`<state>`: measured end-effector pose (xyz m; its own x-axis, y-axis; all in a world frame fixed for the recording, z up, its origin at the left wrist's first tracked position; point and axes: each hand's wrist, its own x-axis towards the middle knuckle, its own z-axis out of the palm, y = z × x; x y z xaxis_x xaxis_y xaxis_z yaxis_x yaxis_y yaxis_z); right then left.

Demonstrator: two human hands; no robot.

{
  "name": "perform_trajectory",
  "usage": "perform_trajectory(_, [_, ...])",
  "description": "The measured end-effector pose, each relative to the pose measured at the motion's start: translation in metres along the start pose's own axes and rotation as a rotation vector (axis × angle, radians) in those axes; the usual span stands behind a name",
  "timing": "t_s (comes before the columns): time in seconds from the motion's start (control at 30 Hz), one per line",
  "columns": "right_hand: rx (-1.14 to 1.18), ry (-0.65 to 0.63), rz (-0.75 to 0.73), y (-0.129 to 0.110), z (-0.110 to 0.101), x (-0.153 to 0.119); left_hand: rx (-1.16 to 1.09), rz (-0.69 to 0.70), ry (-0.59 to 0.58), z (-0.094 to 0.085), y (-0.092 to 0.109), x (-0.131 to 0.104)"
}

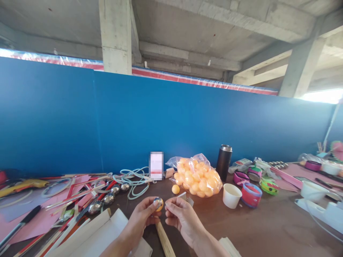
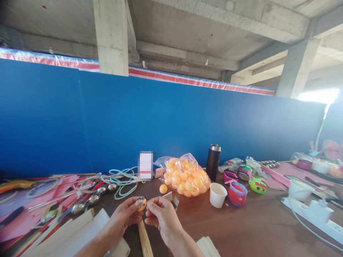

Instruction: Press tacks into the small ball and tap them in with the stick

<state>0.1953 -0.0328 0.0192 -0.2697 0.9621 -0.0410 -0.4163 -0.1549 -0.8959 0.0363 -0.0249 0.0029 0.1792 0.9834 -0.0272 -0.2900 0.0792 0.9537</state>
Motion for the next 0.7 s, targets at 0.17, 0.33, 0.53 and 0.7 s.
perform_trajectory(0.17, [0.068,-0.015,0.02,-0.0023,-0.0001,-0.001,0.003,-0.007,0.001,0.0016,-0.0002,0.0004])
perform_trajectory(0.33, [0.087,-0.028,0.023,-0.001,0.0004,-0.0018,0.006,-0.005,0.019,0.0039,0.0028,-0.002])
perform_trajectory(0.53, [0.066,-0.025,0.022,0.0014,0.001,-0.0011,0.013,-0.01,0.008,0.0043,0.0052,-0.0023])
perform_trajectory(0.7, [0.064,-0.009,0.01,0.0001,0.0012,0.0002,0.017,-0.009,0.025,0.0041,0.0026,-0.0016])
